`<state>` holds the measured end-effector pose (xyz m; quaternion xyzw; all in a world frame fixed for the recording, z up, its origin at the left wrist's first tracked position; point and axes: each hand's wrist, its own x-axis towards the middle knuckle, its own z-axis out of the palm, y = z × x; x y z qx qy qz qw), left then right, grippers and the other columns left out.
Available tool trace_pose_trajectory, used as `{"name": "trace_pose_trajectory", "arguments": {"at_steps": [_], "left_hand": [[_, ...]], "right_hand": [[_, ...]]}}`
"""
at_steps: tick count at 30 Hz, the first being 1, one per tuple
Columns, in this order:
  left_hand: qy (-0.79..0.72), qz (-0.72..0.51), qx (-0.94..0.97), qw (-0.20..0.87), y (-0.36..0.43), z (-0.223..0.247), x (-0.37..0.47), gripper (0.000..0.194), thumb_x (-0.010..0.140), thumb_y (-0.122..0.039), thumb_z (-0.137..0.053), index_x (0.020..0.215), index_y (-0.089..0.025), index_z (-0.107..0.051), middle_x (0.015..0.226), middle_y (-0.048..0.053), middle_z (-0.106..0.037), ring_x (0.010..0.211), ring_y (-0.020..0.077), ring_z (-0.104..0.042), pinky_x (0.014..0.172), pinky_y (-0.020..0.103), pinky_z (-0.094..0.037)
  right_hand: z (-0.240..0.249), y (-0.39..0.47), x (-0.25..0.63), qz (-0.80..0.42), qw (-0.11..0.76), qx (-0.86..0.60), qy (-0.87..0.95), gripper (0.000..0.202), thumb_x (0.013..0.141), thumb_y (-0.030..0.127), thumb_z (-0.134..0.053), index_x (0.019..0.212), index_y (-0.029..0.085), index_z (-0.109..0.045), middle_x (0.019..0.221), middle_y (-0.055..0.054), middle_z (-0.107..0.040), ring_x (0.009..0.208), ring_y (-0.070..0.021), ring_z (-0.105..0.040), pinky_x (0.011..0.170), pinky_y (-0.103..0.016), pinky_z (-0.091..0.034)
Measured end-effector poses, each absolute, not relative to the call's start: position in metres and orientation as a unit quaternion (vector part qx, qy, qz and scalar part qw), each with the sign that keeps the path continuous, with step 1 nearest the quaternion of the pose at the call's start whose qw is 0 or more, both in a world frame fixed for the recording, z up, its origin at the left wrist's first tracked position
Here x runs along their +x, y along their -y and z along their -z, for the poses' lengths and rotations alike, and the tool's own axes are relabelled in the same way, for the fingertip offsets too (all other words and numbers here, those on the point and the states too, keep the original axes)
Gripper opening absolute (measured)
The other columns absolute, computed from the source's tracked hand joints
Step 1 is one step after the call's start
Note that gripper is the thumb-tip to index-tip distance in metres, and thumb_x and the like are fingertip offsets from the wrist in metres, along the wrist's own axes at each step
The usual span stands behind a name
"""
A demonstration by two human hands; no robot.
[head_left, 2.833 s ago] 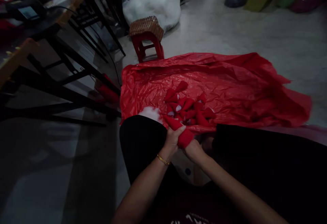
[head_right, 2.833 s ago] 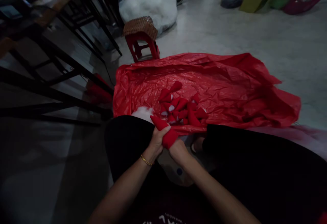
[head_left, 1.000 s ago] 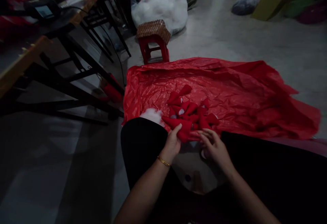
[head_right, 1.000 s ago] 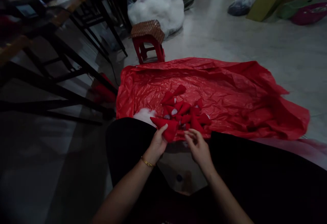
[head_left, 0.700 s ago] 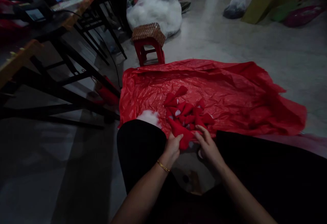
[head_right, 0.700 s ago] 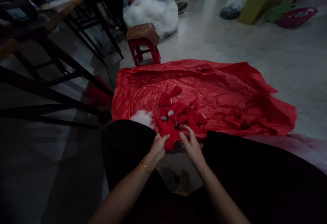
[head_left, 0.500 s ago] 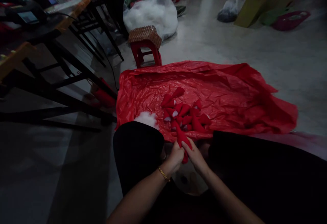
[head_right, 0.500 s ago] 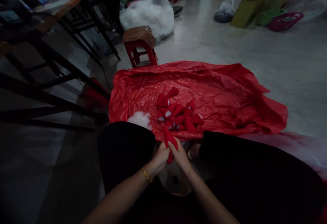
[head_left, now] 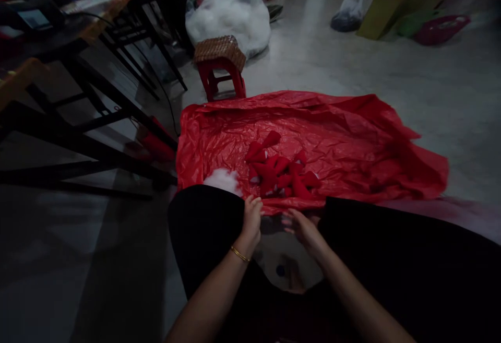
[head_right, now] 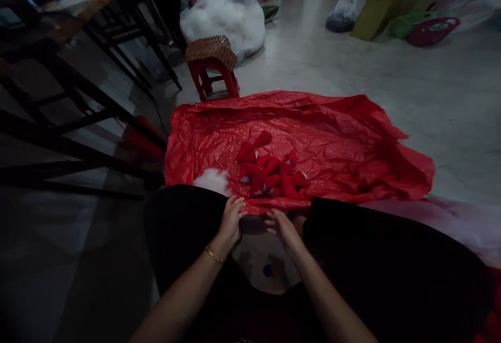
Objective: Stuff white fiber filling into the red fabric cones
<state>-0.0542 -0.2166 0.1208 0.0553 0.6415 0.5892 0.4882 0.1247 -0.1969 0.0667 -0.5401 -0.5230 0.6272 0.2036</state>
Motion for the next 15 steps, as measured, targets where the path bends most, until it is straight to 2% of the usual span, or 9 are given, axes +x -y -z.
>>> {"name": "trace_pose_trajectory", "arguments": {"at_steps": [3,6,8,11,15], "left_hand": [[-0.65,-0.584,0.063,0.482,0.216,-0.117,-0.052,0.045,0.066,-0.021,-0.074,0.109,-0.019,-0.059,0.11,0.009,-0.065,0.092,0.0149,-0.062,0.079,0.025,-0.045],[-0.647,-0.598,0.06,0.47,0.215,-0.125,-0.058,0.038,0.065,-0.023,-0.073,0.102,-0.018,-0.062,0.109,0.008,-0.064,0.093,0.0144,-0.062,0.078,0.024,-0.045],[-0.634,-0.613,0.069,0.467,0.216,-0.142,-0.071,0.037,0.065,-0.026,-0.074,0.099,-0.018,-0.063,0.106,0.007,-0.065,0.09,0.0142,-0.063,0.076,0.025,-0.046],[-0.626,-0.628,0.135,0.443,0.218,-0.183,-0.104,0.034,0.068,-0.03,-0.074,0.098,-0.018,-0.064,0.107,0.007,-0.067,0.091,0.0163,-0.065,0.078,0.028,-0.049],[-0.65,-0.645,0.261,0.305,0.226,-0.242,-0.167,0.034,0.075,-0.034,-0.072,0.104,-0.018,-0.064,0.104,0.006,-0.07,0.091,0.017,-0.068,0.086,0.032,-0.051]], "right_hand": [[-0.061,0.23,0.097,-0.61,0.129,-0.501,0.6,0.037,0.094,0.042,-0.042,0.113,0.02,-0.065,0.105,-0.011,-0.076,0.088,-0.0235,-0.074,0.079,-0.04,-0.059],[-0.064,0.248,0.085,-0.567,0.065,-0.453,0.685,0.027,0.079,0.025,-0.063,0.105,0.019,-0.071,0.106,-0.011,-0.077,0.099,-0.0267,-0.072,0.092,-0.039,-0.054],[-0.067,0.251,0.087,-0.535,0.032,-0.43,0.727,0.03,0.074,0.017,-0.067,0.103,0.019,-0.073,0.108,-0.013,-0.076,0.104,-0.0293,-0.071,0.095,-0.039,-0.052],[-0.069,0.252,0.091,-0.489,0.007,-0.417,0.766,0.03,0.077,0.013,-0.066,0.106,0.019,-0.073,0.107,-0.013,-0.076,0.101,-0.0295,-0.072,0.09,-0.037,-0.053],[-0.071,0.253,0.087,-0.446,0.039,-0.41,0.794,0.027,0.075,0.012,-0.069,0.1,0.021,-0.074,0.098,-0.011,-0.078,0.09,-0.0278,-0.074,0.08,-0.033,-0.054]]}}
